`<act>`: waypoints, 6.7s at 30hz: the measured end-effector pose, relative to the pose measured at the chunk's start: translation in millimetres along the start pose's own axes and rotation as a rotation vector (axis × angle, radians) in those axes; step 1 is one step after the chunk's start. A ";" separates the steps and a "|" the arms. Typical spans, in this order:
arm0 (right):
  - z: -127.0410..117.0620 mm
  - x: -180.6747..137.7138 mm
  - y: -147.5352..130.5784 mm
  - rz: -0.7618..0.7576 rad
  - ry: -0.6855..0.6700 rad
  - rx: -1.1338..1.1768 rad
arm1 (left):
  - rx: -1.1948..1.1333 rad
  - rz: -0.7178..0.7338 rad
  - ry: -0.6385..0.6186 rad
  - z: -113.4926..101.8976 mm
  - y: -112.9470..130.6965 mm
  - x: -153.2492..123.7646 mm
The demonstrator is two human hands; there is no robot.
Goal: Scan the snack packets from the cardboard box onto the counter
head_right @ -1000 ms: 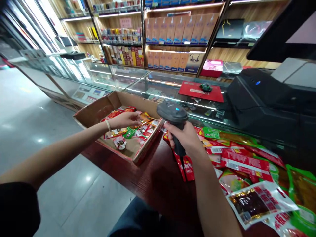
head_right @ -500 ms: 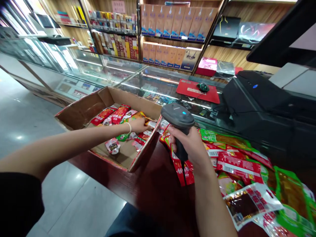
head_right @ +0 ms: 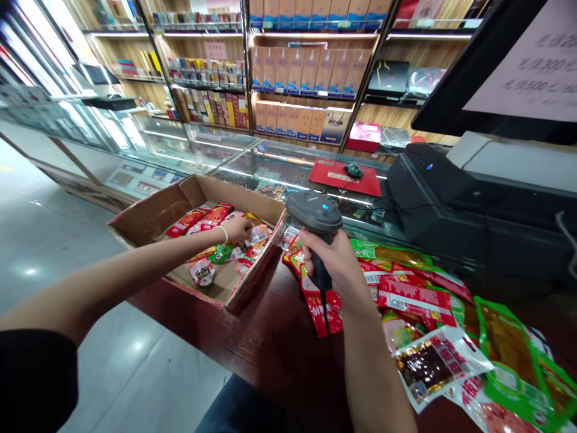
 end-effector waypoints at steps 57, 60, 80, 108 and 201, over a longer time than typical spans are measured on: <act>-169.2 -89.1 -59.3 -0.345 0.543 0.012 | -0.203 0.623 0.055 42.6 266.0 -7.1; -174.1 -89.4 -57.0 -0.357 0.528 0.025 | -0.133 0.774 -0.048 53.5 274.2 -11.5; -105.7 -55.0 -56.1 -0.283 0.280 0.048 | -0.936 0.332 0.233 -60.8 133.4 -42.1; -12.0 15.7 2.7 0.002 0.121 -0.063 | 0.113 0.430 -0.075 11.6 7.2 61.1; -163.3 -79.8 -55.6 -0.292 0.445 -0.018 | -0.158 0.572 0.193 31.1 275.5 -18.3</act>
Point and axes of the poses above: each hand's wrist, its own x-axis towards the middle knuckle, its own z-axis out of the palm, y = z × x, the point moved 1 cm from there along x, towards the middle knuckle, and after that the axes turned 3 degrees about -z, right-handed, at the moved point
